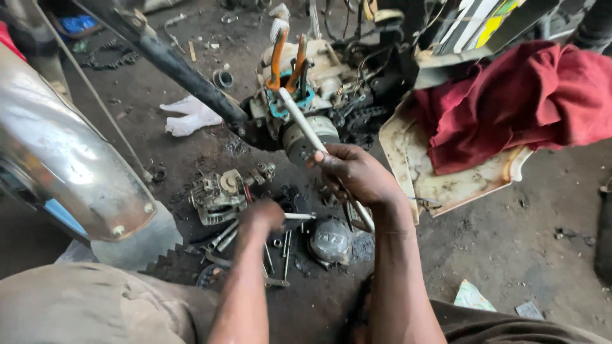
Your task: The person is disassembling a motorcycle engine by removing bolts with a wrench and pulling off the cylinder head.
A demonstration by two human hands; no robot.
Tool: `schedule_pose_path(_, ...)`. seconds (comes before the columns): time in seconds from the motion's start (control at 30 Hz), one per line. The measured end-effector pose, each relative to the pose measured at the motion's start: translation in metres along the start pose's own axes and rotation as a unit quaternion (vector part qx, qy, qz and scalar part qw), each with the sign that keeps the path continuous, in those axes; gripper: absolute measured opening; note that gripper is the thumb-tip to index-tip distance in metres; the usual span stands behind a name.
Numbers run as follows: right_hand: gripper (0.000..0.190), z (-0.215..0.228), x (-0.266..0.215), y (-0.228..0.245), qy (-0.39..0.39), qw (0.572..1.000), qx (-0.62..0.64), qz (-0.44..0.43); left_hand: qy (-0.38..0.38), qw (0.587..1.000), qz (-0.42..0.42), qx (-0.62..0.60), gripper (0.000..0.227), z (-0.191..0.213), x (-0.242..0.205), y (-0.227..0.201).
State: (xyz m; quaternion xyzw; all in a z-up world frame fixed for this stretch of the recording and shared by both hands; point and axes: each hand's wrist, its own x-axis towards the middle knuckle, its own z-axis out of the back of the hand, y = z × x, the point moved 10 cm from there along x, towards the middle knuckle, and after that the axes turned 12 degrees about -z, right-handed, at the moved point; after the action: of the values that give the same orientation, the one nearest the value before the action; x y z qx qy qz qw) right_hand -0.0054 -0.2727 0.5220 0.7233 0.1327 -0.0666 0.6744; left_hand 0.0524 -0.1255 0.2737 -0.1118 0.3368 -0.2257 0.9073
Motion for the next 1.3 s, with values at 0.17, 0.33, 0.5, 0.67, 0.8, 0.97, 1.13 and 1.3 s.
schedule_pose_path(0.17,0.027,0.039,-0.023,0.014,-0.108,0.993,0.04,0.02,-0.348,0.934,-0.07,-0.035,0.025,0.188,-0.169,-0.065)
schedule_pose_path(0.33,0.029,0.085,-0.028,0.003,-0.174,0.978,0.1,0.055,-0.491,0.85,-0.162,-0.102,0.017,0.24,-0.221,-0.095)
schedule_pose_path(0.5,0.031,0.09,-0.03,-0.002,-0.196,0.968,0.145,0.052,-0.561,0.796,-0.21,-0.091,0.017,0.238,-0.2,-0.103)
schedule_pose_path(0.67,0.03,0.086,-0.021,-0.007,-0.183,0.968,0.16,0.055,-0.581,0.785,-0.206,-0.062,0.01,0.226,-0.162,-0.109)
schedule_pose_path(0.8,0.029,0.083,-0.018,-0.006,-0.168,0.97,0.167,0.057,-0.524,0.831,-0.178,-0.058,0.016,0.254,-0.155,-0.126)
schedule_pose_path(0.97,0.029,0.07,-0.01,-0.009,-0.146,0.969,0.192,0.06,-0.553,0.812,-0.182,0.035,0.022,0.294,-0.092,-0.119)
schedule_pose_path(1.13,0.029,0.071,0.0,-0.02,-0.148,0.967,0.202,0.048,-0.597,0.764,-0.244,-0.019,0.028,0.309,-0.11,-0.14)
schedule_pose_path(1.3,0.029,0.072,0.003,-0.027,-0.152,0.966,0.206,0.029,-0.711,0.656,-0.235,-0.093,0.038,0.321,-0.118,-0.131)
